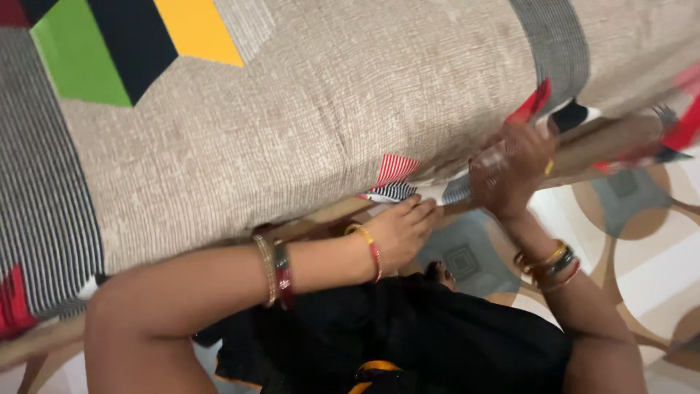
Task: The person smooths the bedsheet across the mattress by hand and tucks the edges of the sheet under the mattress along the side of the bed frame.
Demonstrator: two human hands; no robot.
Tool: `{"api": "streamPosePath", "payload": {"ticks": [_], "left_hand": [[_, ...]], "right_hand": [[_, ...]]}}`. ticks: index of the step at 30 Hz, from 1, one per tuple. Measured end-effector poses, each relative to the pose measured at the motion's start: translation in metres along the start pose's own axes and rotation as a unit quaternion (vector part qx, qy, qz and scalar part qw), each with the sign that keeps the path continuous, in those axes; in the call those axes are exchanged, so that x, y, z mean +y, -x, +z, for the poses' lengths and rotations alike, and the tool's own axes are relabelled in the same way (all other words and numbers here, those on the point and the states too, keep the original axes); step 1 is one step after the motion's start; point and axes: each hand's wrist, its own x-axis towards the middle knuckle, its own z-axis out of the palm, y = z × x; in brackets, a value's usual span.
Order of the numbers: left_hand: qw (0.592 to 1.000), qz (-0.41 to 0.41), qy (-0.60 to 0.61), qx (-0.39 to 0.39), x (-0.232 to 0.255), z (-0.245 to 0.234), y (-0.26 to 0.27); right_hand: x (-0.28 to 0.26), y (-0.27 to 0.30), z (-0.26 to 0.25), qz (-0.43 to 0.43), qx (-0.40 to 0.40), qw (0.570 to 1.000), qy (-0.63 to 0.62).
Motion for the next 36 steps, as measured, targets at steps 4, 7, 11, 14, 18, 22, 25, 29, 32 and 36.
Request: {"api": "streamPosePath", "payload": {"ticks": [4,7,11,14,18,22,25,29,32,36], "left_hand": [[0.953,-0.044,0.239,-0.180,0.007,-0.039,0.038],[0.938,-0.133,0.321,-0.003,0.017,-0.043,0.065],[0.952,-0.211,0.178,0.134,0.023,-0.043,0.077],[0.944,-0.260,0.134,0.155,0.022,-0.045,0.070],[0.939,-0.295,0.094,0.150,0.016,-0.044,0.055],[0.951,-0.302,0.000,0.065,0.014,-0.040,0.046],[0.949,-0.315,-0.002,0.031,0.017,-0.044,0.037],[0.940,-0.329,0.079,0.027,0.021,-0.050,0.037],[0.929,-0.349,0.117,0.039,0.022,-0.052,0.047],[0.918,-0.352,0.171,0.064,0.021,-0.047,0.053]], "right_hand": [[-0.073,0.087,0.043,-0.279,-0.104,0.931,-0.210],[-0.084,0.103,0.054,-0.255,-0.170,0.920,-0.244],[-0.070,0.096,0.057,-0.271,-0.094,0.932,-0.222],[-0.061,0.083,0.064,-0.250,-0.080,0.947,-0.186],[-0.065,0.065,0.057,-0.226,-0.022,0.955,-0.193],[-0.078,0.050,0.034,-0.198,-0.028,0.967,-0.160],[-0.080,0.038,0.025,-0.176,-0.060,0.972,-0.142],[-0.081,0.032,0.022,-0.147,-0.081,0.979,-0.116],[-0.080,0.028,0.023,-0.130,-0.104,0.980,-0.107],[-0.081,0.011,0.011,-0.134,-0.156,0.972,-0.113]]}}
